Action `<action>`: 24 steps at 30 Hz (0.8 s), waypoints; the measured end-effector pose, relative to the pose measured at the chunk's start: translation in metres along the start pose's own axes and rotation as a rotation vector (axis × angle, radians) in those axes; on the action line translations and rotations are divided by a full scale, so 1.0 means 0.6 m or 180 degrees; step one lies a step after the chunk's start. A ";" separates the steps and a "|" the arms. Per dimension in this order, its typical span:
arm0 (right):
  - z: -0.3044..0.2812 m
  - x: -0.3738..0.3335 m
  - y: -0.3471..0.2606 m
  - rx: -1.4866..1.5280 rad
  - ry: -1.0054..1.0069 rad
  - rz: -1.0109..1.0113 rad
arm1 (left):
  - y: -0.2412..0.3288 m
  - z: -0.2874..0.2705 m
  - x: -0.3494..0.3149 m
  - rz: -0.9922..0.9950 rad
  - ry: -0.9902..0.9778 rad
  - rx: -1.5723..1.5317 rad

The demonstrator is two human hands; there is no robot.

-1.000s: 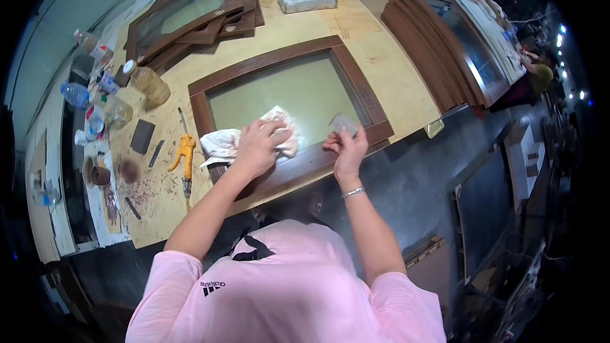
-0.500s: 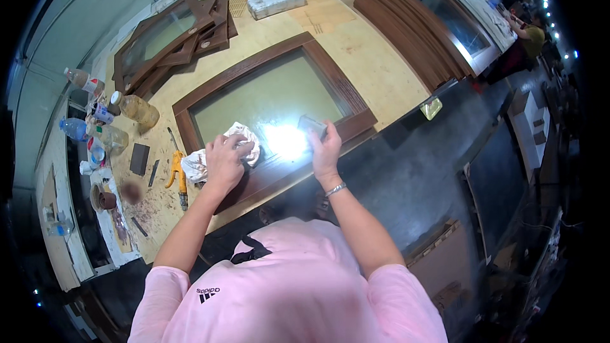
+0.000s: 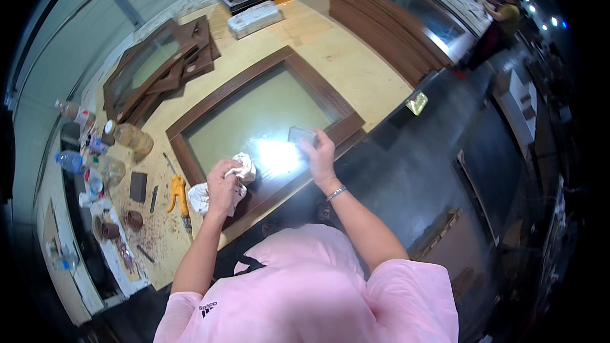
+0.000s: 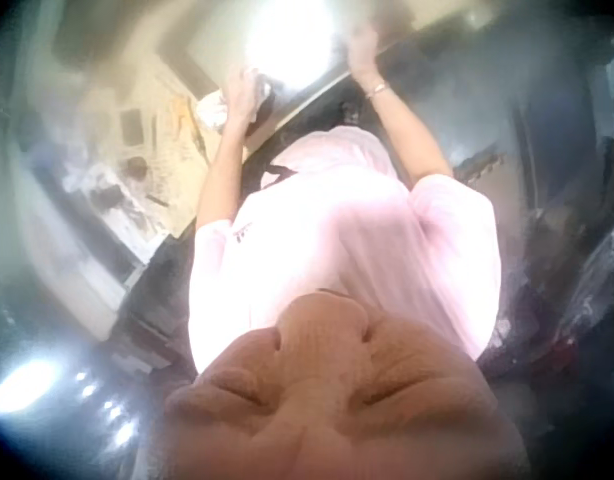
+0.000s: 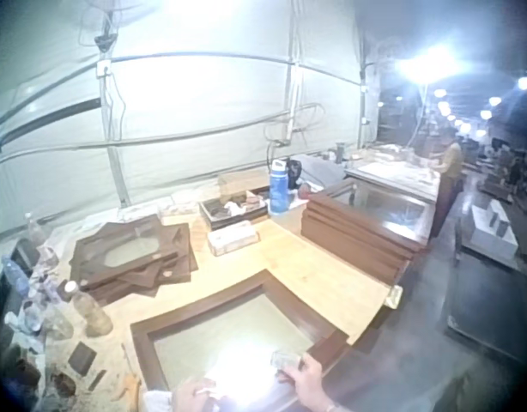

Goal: The person wipes the glass and wooden frame of a picture frame with a cloth. They then use a sanding block to smooth the edges of the frame and wipe it again. The person handles the frame one at a time, flipping it over to clean different sides.

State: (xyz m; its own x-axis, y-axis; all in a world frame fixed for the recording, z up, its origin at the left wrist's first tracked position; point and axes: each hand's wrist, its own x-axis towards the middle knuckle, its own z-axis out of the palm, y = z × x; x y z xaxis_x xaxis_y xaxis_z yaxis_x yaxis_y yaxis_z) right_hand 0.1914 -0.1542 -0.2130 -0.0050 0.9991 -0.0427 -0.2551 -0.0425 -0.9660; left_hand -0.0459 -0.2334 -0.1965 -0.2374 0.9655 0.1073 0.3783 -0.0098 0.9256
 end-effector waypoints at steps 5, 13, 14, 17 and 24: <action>-0.014 0.005 -0.016 0.0214 0.0345 -0.0056 | 0.035 0.049 -0.018 0.0466 -0.0148 0.1040; -0.137 0.179 -0.099 -0.0472 -0.0069 -0.0148 | 0.047 0.097 -0.002 0.0285 0.0292 0.1509; -0.148 0.211 -0.104 -0.0494 -0.0137 -0.0136 | 0.047 0.108 -0.004 0.0404 0.0467 0.1684; -0.162 0.304 -0.112 -0.0651 -0.0469 -0.0228 | 0.055 0.118 -0.006 0.0586 0.0596 0.2016; -0.135 0.483 -0.087 -0.1917 -0.1335 -0.0836 | 0.064 0.131 0.002 0.0581 0.0612 0.2353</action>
State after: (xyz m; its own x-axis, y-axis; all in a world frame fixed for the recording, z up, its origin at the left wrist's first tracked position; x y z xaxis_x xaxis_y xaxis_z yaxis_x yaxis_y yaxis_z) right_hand 0.2813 0.1373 -0.1957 -0.4130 0.8905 0.1907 0.2698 0.3196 -0.9083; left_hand 0.0387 -0.2122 -0.1895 -0.2396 0.9025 0.3579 0.9075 0.0771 0.4129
